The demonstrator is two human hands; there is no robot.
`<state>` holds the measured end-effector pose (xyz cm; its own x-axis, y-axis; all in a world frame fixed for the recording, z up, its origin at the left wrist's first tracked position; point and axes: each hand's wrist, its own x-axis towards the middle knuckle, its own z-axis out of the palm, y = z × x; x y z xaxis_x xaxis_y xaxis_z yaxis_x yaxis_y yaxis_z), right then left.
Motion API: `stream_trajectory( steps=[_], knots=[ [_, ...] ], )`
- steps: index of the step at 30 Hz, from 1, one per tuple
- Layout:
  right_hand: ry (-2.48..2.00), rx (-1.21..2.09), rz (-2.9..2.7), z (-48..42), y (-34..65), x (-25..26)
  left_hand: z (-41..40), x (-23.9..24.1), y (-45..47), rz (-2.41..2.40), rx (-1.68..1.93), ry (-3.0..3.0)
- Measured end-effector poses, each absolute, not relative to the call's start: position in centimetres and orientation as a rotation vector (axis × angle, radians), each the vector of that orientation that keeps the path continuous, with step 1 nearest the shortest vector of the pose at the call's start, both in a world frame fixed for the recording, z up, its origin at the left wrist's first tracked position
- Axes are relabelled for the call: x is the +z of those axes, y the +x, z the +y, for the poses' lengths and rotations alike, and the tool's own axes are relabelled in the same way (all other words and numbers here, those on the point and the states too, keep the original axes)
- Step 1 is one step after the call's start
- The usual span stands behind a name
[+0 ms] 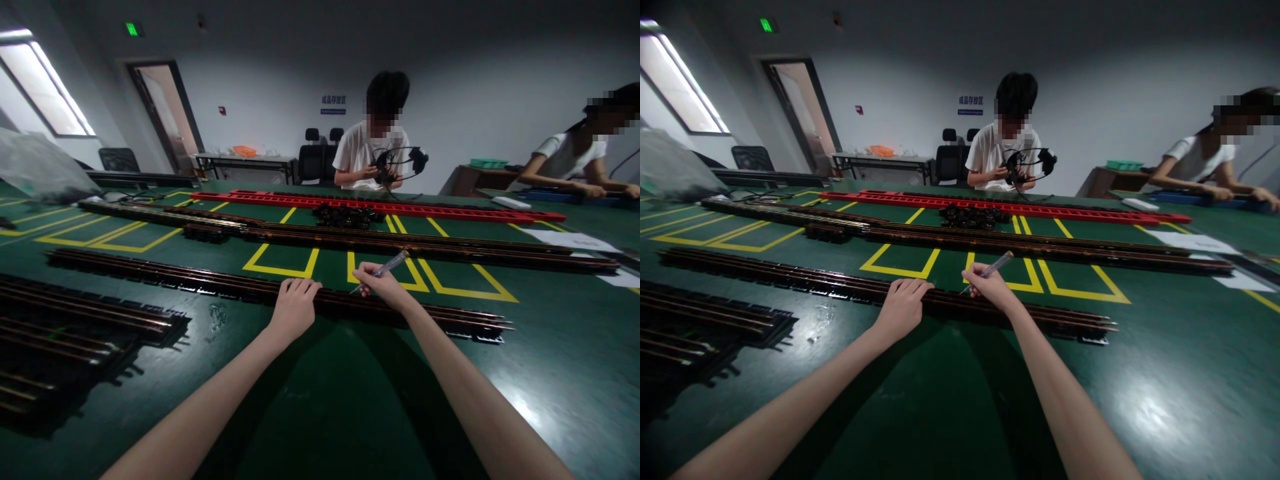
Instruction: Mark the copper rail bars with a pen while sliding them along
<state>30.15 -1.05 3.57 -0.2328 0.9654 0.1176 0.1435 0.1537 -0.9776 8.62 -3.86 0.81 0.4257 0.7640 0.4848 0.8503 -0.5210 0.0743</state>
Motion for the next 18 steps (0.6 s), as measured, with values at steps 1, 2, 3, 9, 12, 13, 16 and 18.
stream_trajectory(
  steps=[1,2,3,9,12,13,16,18],
  knots=[
    [-1.106,1.185,-1.556,-1.04,30.15,3.56,-3.86,0.81,8.61,-1.428,-0.705,-2.492],
    [-1.106,1.183,-1.557,-1.05,30.16,3.57,-3.85,0.80,8.61,-1.428,-0.707,-2.490],
    [-1.106,1.181,-1.560,-1.05,30.16,3.59,-3.85,0.80,8.61,-1.430,-0.707,-2.490],
    [-1.124,1.188,-1.563,-1.15,30.07,3.88,-3.91,0.92,8.62,-1.439,-0.674,-2.507],
    [-1.130,1.178,-1.563,-1.19,30.04,3.95,-3.89,0.91,8.62,-1.437,-0.671,-2.511],
    [-1.129,1.174,-1.566,-1.20,30.05,3.96,-3.88,0.88,8.62,-1.438,-0.673,-2.513],
    [-1.126,1.167,-1.577,-1.19,30.08,3.91,-3.84,0.80,8.61,-1.438,-0.679,-2.516],
    [-1.127,1.162,-1.578,-1.14,30.09,3.85,-3.82,0.77,8.59,-1.434,-0.680,-2.515]
  ],
)
